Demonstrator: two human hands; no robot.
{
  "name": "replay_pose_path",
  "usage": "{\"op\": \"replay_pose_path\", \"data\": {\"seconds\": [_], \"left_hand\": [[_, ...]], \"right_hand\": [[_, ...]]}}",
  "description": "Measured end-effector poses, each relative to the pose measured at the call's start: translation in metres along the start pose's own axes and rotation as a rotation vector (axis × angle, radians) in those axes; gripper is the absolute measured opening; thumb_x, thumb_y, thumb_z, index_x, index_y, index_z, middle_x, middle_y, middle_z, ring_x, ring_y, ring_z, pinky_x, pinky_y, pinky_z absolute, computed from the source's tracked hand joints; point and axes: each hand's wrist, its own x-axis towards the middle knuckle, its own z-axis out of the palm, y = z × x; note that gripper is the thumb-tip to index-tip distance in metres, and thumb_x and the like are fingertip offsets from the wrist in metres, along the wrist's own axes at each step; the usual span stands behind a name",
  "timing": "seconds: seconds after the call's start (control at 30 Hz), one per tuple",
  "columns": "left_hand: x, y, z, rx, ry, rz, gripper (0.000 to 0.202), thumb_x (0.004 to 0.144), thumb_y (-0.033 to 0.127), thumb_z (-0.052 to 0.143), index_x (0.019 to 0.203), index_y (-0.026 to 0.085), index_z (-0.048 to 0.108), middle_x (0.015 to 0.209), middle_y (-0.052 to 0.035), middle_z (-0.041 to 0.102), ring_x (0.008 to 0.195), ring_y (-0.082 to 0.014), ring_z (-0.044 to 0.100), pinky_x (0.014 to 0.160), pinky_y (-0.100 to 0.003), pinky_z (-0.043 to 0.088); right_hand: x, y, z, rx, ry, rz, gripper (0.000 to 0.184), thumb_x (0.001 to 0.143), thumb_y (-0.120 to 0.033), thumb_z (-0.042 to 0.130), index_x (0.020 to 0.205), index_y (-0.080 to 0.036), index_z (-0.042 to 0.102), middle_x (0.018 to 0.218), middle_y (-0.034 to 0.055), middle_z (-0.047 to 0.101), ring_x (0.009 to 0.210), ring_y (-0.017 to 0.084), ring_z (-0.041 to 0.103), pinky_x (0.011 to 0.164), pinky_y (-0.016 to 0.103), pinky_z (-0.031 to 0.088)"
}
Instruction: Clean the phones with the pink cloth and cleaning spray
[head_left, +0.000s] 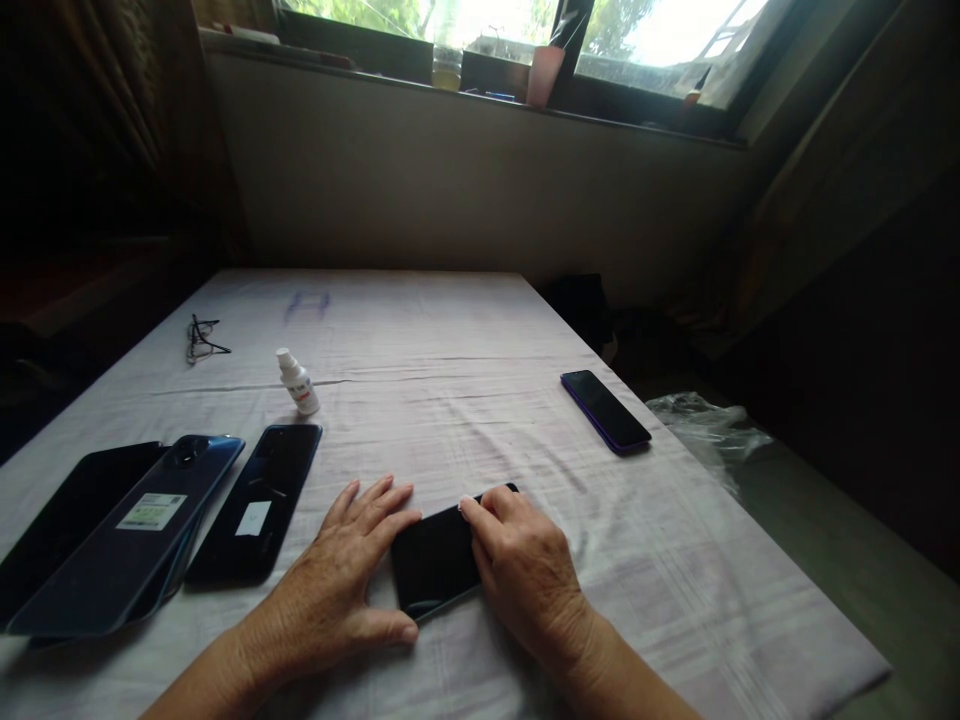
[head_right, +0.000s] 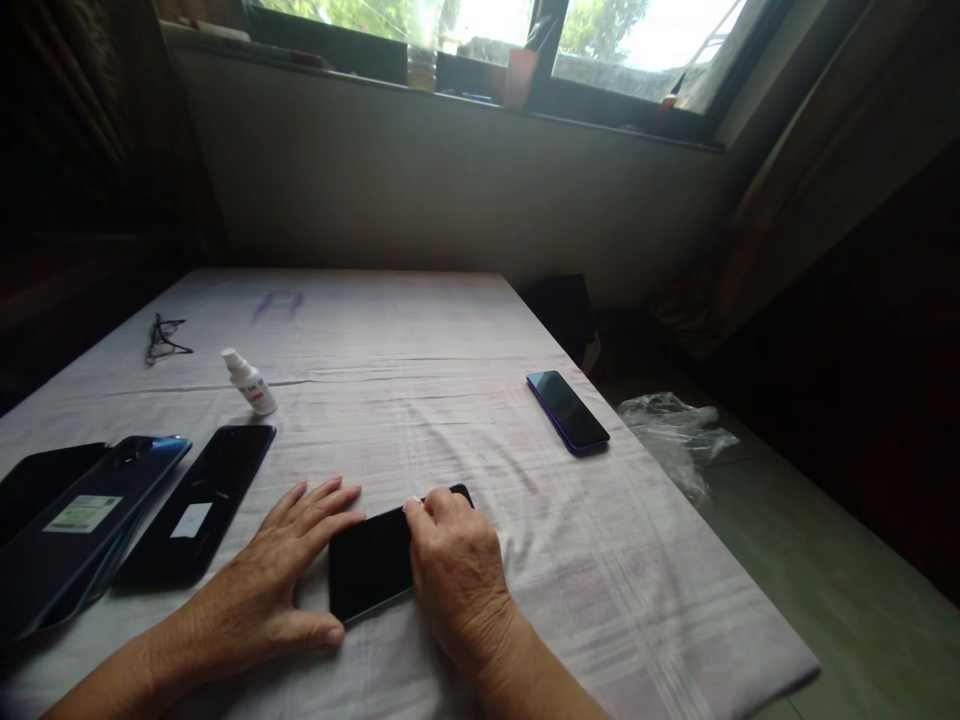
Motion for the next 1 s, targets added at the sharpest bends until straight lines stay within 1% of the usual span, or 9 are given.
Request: {"op": "replay_pose_path", "data": {"seconds": [0.1,0.2,0.33,0.53,0.67,0.8,0.9,1.0], "left_hand": [[0.0,0.0,0.001,0.014,-0.016,-0.007,0.095,0.07,0.077,0.074,0.145,0.024,0.051,0.16,-0.0167,0.04,0.15,-0.0412,0.029,0.12,-0.07,0.015],[0.0,0.0,0.001,0.012,-0.021,-0.009,0.095,0.07,0.075,0.076,0.145,0.024,0.051,0.16,-0.0167,0.04,0.151,-0.041,0.028,0.12,-0.07,0.014],[0.0,0.0,-0.001,-0.013,-0.016,-0.01,0.093,0.071,0.075,0.075,0.146,0.026,0.051,0.16,-0.0155,0.041,0.15,-0.0401,0.029,0.121,-0.068,0.014],[0.001,0.001,-0.003,-0.025,-0.021,-0.023,0.092,0.07,0.075,0.075,0.145,0.028,0.052,0.159,-0.0141,0.042,0.15,-0.0395,0.031,0.122,-0.066,0.014],[0.001,0.001,-0.002,-0.027,-0.023,-0.023,0.093,0.07,0.077,0.074,0.145,0.026,0.052,0.159,-0.0149,0.043,0.15,-0.0399,0.031,0.121,-0.067,0.014],[0.001,0.001,-0.002,-0.021,-0.019,-0.02,0.093,0.07,0.076,0.074,0.145,0.027,0.052,0.159,-0.0149,0.043,0.15,-0.0393,0.03,0.122,-0.066,0.013],[0.001,0.001,-0.002,-0.019,-0.013,-0.015,0.092,0.07,0.075,0.075,0.146,0.028,0.051,0.159,-0.0143,0.043,0.15,-0.0384,0.03,0.122,-0.065,0.013],[0.001,0.001,-0.001,-0.012,-0.011,-0.011,0.091,0.071,0.073,0.076,0.145,0.027,0.051,0.159,-0.0153,0.042,0.15,-0.0387,0.03,0.122,-0.066,0.014]], "right_hand": [[0.001,-0.008,0.003,0.004,0.007,-0.05,0.021,0.091,-0.01,0.061,0.105,-0.022,0.073,0.082,0.0028,0.066,0.071,0.017,0.059,0.063,0.028,0.037],[0.001,-0.006,0.002,0.013,-0.004,-0.069,0.021,0.091,-0.011,0.062,0.105,-0.023,0.073,0.083,0.0024,0.066,0.071,0.017,0.059,0.063,0.026,0.037],[0.001,0.009,-0.002,0.003,-0.026,-0.016,0.025,0.089,-0.009,0.062,0.105,-0.025,0.073,0.086,0.0022,0.067,0.074,0.016,0.06,0.065,0.025,0.039],[-0.003,0.035,-0.007,-0.04,-0.001,0.061,0.029,0.089,-0.008,0.059,0.108,-0.024,0.074,0.087,0.0029,0.067,0.077,0.018,0.062,0.067,0.026,0.043],[-0.006,0.041,-0.007,-0.055,0.009,0.088,0.029,0.09,-0.008,0.057,0.106,-0.024,0.075,0.089,0.0028,0.068,0.078,0.017,0.063,0.068,0.027,0.044],[-0.006,0.033,-0.007,-0.064,0.007,0.085,0.026,0.089,-0.009,0.058,0.105,-0.022,0.074,0.086,0.003,0.066,0.076,0.018,0.062,0.067,0.027,0.043],[-0.006,0.019,-0.005,-0.045,-0.001,0.04,0.026,0.089,-0.008,0.059,0.105,-0.022,0.073,0.085,0.0029,0.067,0.074,0.017,0.061,0.065,0.027,0.041],[-0.006,0.004,-0.004,-0.036,0.012,-0.016,0.022,0.091,-0.008,0.059,0.103,-0.021,0.073,0.083,0.0028,0.066,0.071,0.017,0.059,0.062,0.027,0.038]]}}
